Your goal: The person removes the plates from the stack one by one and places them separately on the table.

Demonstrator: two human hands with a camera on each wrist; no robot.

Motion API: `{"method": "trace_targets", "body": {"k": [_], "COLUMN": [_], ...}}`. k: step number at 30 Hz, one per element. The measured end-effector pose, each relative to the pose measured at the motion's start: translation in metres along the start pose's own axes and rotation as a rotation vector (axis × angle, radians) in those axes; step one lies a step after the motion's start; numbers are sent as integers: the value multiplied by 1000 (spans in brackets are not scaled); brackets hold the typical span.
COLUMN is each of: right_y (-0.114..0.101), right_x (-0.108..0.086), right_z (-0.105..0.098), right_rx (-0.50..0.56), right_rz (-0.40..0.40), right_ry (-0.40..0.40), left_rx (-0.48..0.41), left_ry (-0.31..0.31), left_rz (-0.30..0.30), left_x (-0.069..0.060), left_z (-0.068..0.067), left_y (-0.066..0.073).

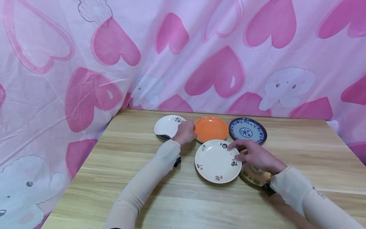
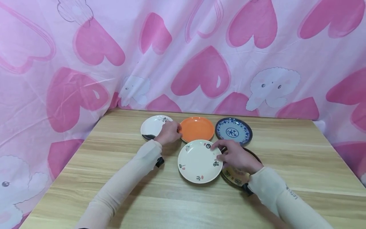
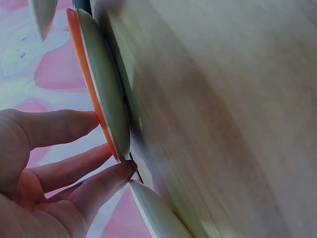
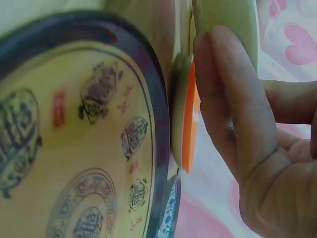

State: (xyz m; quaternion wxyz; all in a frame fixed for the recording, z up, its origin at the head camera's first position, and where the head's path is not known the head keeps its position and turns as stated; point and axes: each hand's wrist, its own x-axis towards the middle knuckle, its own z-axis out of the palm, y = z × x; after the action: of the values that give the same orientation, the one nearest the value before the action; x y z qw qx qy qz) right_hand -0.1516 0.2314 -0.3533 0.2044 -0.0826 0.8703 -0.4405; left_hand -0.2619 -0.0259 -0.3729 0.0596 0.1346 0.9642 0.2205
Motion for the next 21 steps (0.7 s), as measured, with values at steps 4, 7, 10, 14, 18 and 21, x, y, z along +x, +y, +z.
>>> {"method": "trace_targets", "body": {"k": [4,7,10,14,18,21], "right_y": [0,2,4,5,5,6], "right_x": [-2,-4,-5,-8,-12,-15], "right_z": [4,8,11,19,28,32], "right_rx": [-2,1,23,50,84,137], "right_rz": [29,18,-4,-19,-12,3], "right_ry": [-18,-24,-28,-18,12,27], "left_rx": [19,19,15,20,25,20], "left_ry": [6,1,0,7,7,4], "left_rz": [20,26,28,29,31,27], "left_x": [0,0,0,0,-1,-1], "left_z": [-1,-1,-2,-2,-2,-2], "left_y": [-1,-1,-2,-2,-2,-1]}}
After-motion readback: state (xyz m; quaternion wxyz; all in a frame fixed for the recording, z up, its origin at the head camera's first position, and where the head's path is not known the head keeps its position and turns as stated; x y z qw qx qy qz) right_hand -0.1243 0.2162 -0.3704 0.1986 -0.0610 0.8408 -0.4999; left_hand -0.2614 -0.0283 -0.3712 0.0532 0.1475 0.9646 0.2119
